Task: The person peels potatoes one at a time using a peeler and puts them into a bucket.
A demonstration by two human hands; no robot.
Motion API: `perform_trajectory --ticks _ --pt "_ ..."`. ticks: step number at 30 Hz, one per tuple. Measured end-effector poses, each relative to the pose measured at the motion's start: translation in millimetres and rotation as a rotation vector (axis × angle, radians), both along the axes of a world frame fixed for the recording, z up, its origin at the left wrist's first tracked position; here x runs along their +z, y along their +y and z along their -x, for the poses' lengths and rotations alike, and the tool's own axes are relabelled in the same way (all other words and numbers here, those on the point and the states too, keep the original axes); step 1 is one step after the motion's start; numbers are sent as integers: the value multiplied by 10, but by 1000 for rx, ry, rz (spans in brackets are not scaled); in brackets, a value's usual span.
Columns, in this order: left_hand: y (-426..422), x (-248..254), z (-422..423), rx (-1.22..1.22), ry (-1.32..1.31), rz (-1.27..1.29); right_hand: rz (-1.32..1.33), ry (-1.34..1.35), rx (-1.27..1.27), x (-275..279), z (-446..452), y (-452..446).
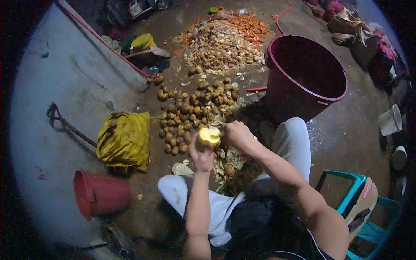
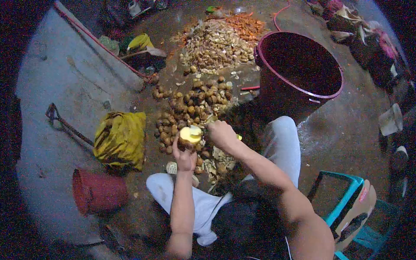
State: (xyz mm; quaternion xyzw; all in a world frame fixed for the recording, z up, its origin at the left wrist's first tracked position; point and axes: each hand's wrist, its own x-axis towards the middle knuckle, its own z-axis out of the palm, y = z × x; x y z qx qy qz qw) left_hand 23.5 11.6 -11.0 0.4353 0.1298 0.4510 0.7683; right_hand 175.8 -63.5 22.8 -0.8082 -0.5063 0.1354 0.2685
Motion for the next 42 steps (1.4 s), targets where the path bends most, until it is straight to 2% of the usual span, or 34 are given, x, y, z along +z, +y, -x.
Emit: perform_trajectory --ticks 3,5,7,9,11,12,13,15,19,21,23,26,28,30,33,35,36,37,39,42 --pt "3 11 97 -50 11 68 -55 7 -22 -17 -71 -13" --pt "24 101 112 -56 -21 227 -21 62 43 -113 -184 1" --pt "41 334 84 -89 -76 176 26 49 42 -166 -264 -11" --pt "78 384 106 -85 -61 78 -38 45 36 -202 -375 -66" --pt "141 379 149 -85 -25 44 -97 183 25 -9 -488 -139" --pt "154 407 162 -108 -1 47 -194 139 36 44 -569 -48" --pt "164 424 179 -130 22 50 -332 292 41 86 -609 -162" --pt "199 418 211 -134 50 -5 -419 912 -2 147 -585 -175" --pt "172 434 207 -182 205 -72 -524 796 109 27 -507 -101" --pt "182 367 210 -232 195 -59 -578 434 159 30 -452 -44" --pt "166 348 203 -213 287 -203 -619 384 174 73 -433 -38" --pt "158 388 228 -245 286 -199 -533 428 176 131 -444 -51" --pt "147 385 239 -257 292 -221 -670 249 195 109 -552 -41" --pt "113 370 274 -381 49 26 -638 432 76 1 -689 -40" --pt "103 440 284 -409 -1 116 -677 651 -78 43 -704 -66" --pt "54 444 217 -347 -5 103 -741 336 158 97 -586 -70" --pt "51 425 208 -335 32 97 -626 178 150 290 -477 -88" --pt "53 406 215 -323 73 92 -624 185 151 273 -472 -85" --pt "85 271 212 -337 94 77 -619 510 141 264 -496 -96" --pt "133 132 175 -379 40 206 -617 500 114 42 -545 3"
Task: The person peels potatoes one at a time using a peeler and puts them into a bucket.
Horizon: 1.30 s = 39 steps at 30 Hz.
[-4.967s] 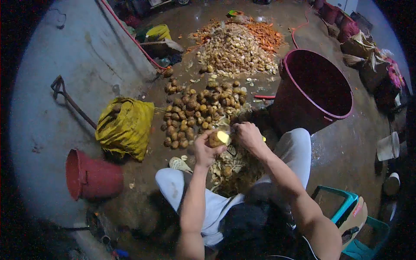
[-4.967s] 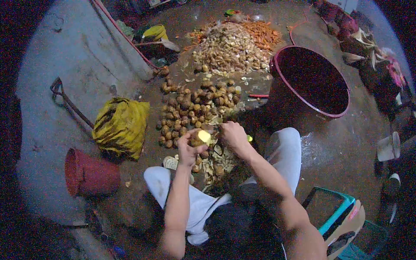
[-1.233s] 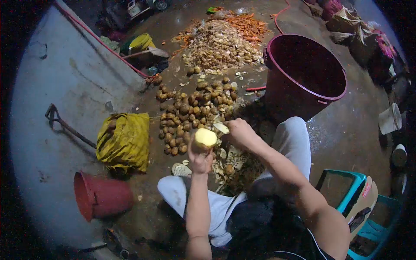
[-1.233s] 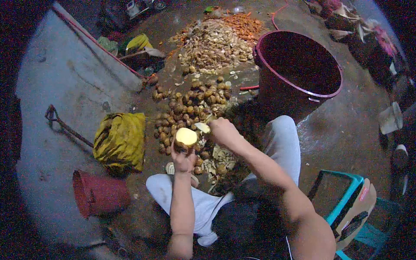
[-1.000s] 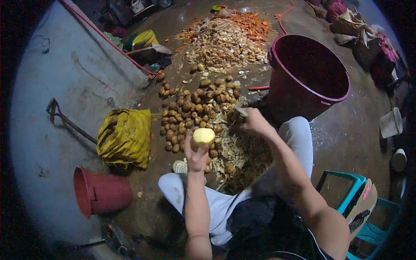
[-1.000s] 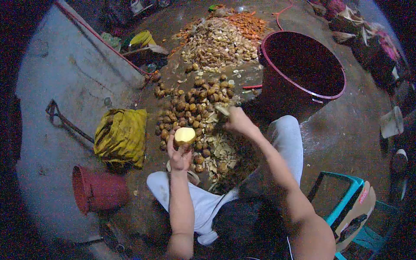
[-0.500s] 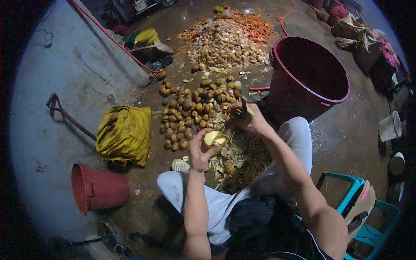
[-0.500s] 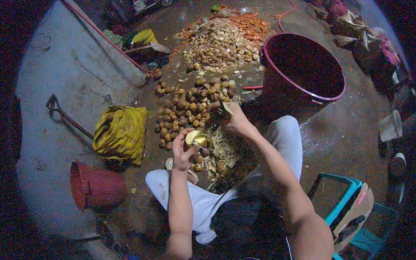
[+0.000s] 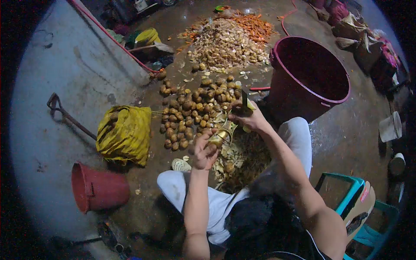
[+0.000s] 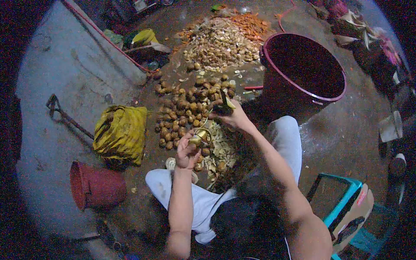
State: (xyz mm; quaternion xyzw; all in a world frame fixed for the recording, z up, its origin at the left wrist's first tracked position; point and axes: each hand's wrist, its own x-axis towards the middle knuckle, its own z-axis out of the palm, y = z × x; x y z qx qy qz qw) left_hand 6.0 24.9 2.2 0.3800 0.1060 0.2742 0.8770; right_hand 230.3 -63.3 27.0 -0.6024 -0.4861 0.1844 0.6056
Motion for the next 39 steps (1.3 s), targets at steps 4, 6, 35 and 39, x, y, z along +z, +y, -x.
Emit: perform_trajectory --ticks 4,6,35,39 --pt "-15 16 -76 -61 -27 -40 21 -109 -12 -14 -66 -13" --pt "-17 -70 -104 -32 -34 -26 -45 -214 -29 -94 -169 34" --pt "-107 -13 40 -76 -212 129 -152 -12 -98 240 127 -35" --pt "-185 -31 31 144 40 39 79 -87 -206 189 24 -26"
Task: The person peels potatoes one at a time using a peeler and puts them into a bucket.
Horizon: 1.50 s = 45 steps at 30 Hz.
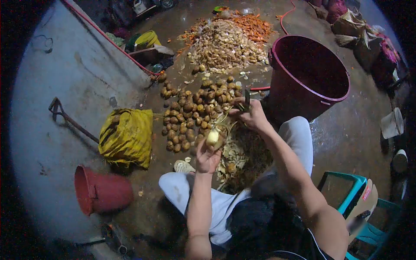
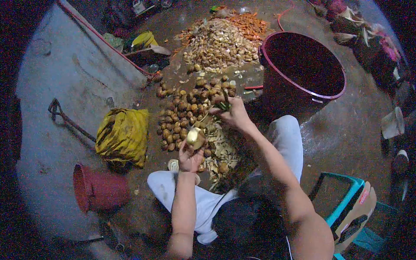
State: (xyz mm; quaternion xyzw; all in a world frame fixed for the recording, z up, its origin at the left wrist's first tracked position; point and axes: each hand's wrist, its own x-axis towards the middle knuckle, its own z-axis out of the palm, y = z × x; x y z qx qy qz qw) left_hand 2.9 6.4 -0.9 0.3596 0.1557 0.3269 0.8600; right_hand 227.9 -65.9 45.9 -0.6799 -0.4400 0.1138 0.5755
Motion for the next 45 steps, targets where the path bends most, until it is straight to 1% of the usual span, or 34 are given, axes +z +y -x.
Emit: perform_trajectory --ticks 1,2,3,6,7,9,10,12,13,14,16,17,18,19,20,21,22,23,24,26,28,29,30,31,32,33,34,36,37,38,40,42,44,45 --pt "21 -54 -25 -34 -60 74 -94 2 -10 -149 -69 71" --pt "45 -103 -51 -67 -119 147 -97 -1 -9 -302 -127 77" --pt "50 -130 -75 -101 -232 304 -119 35 16 -227 -100 66" --pt "68 -197 -44 -154 -307 356 -67 118 15 -25 28 26" --pt "50 -179 -37 -157 -303 361 -211 341 114 33 110 9" --pt "32 -187 -14 -79 -227 332 -233 -203 65 139 97 -55" --pt "34 -207 0 -53 -201 323 -231 -200 65 43 27 -29" --pt "55 -272 30 -25 -135 377 -207 155 -8 -169 -57 39" --pt "78 -248 0 -85 -255 315 -137 153 -44 -201 -128 18" --pt "95 -209 -2 -89 -259 308 -66 151 -78 -227 -198 -4" --pt "105 -185 26 -137 -242 294 -88 289 -60 -23 -36 -24" --pt "94 -200 30 -118 -221 191 -181 183 -20 -87 9 22" --pt "76 -158 22 -114 -222 196 -272 79 22 -156 43 62" --pt "51 -62 10 -107 -178 105 -177 -35 114 85 103 -37" --pt "31 0 14 -100 -129 14 -173 -28 118 63 107 -39" --pt "13 3 19 -91 -166 -42 -133 165 119 45 87 -40" --pt "42 -82 41 -90 -165 -41 -149 197 96 -61 2 -15" --pt "104 -222 67 -136 -195 62 -167 228 73 -162 -81 11" --pt "110 -189 53 -152 -241 104 -185 260 50 -148 -124 32" --pt "107 -99 30 -173 -288 138 -38 64 -73 -121 -190 -3" --pt "32 -18 21 -46 -220 167 -87 47 -20 -47 -104 -11" --pt "44 -41 25 -67 -171 123 -133 34 38 -31 -22 5" --pt "59 -61 44 -62 -171 126 -224 172 107 38 77 -11" --pt "72 -81 77 -86 -87 25 -316 312 172 124 180 -27" --pt "85 -99 101 -114 -3 -77 -267 7 149 243 210 -79" --pt "80 -125 94 -117 0 -77 -268 10 147 220 182 -69" --pt "52 -157 77 -89 -59 20 -274 318 152 175 116 -53" --pt "37 -213 24 -30 -186 204 -207 406 81 -7 -58 -35" --pt "66 -209 15 -85 -239 143 -175 452 46 -59 -131 -28" --pt "101 -208 15 -89 -242 136 -79 160 -29 -124 -190 -11" --pt "57 -71 44 -60 -157 -25 -84 122 23 57 -45 -49" --pt "70 -74 56 -91 -125 -25 -85 91 83 171 82 -86" --pt "32 194 -40 -182 -92 -144 -235 -22 199 228 159 -110" --pt "-22 339 -56 -199 -87 -167 -222 49 236 400 204 -173"
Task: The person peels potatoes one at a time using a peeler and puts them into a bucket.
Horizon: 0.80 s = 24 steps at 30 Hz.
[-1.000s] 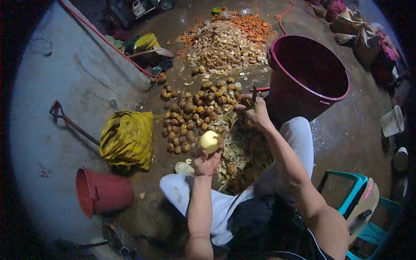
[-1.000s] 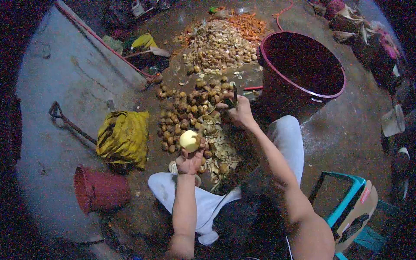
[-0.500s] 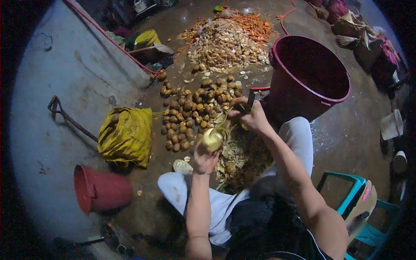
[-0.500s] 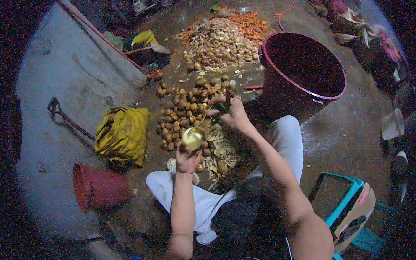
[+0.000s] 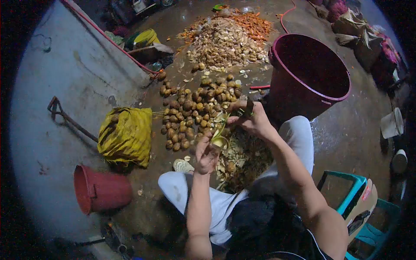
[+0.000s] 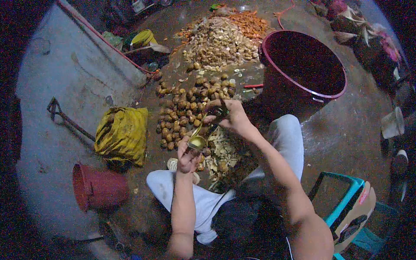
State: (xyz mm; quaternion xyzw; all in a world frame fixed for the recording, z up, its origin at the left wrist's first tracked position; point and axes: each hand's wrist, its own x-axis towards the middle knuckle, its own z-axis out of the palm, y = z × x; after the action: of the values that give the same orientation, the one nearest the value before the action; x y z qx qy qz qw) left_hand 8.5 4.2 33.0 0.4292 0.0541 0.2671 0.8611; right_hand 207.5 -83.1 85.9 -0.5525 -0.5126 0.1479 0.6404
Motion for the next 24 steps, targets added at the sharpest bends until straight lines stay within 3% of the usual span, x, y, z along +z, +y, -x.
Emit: perform_trajectory --ticks 1,2,4,7,9,11,12,14,15,18,19,20,22,23,24 --pt "-4 -21 0 -5 1 1 1 1 -5 61 -8 -41" --pt "-2 -58 11 19 33 -21 92 419 80 105 -31 -70" --pt "-10 -81 42 45 63 -44 144 328 -112 -159 -179 60" --pt "65 -73 57 -63 -14 15 148 125 -138 -280 -360 102" --pt "116 -137 93 -48 152 -176 206 187 24 -239 -273 43" --pt "63 -14 49 -38 176 -142 -14 -247 -6 -124 -211 4" --pt "60 22 38 -24 197 -200 -12 -243 -5 -154 -215 4" --pt "38 140 16 -60 210 -207 226 122 127 -249 -282 2" --pt "46 103 13 -59 207 -208 225 119 127 -418 -345 53" --pt "113 -44 3 -58 255 -199 113 -360 -58 -792 -457 221" --pt "135 -49 7 -57 257 -201 111 -359 -57 -771 -532 208" --pt "146 -57 35 -97 197 -173 232 278 22 -750 -635 168" --pt "76 78 95 -149 150 -97 192 -27 -84 -611 -658 115" --pt "104 58 89 -152 147 -102 280 -48 -154 -491 -657 52" --pt "123 0 102 -111 175 -139 211 52 -61 -431 -605 34"
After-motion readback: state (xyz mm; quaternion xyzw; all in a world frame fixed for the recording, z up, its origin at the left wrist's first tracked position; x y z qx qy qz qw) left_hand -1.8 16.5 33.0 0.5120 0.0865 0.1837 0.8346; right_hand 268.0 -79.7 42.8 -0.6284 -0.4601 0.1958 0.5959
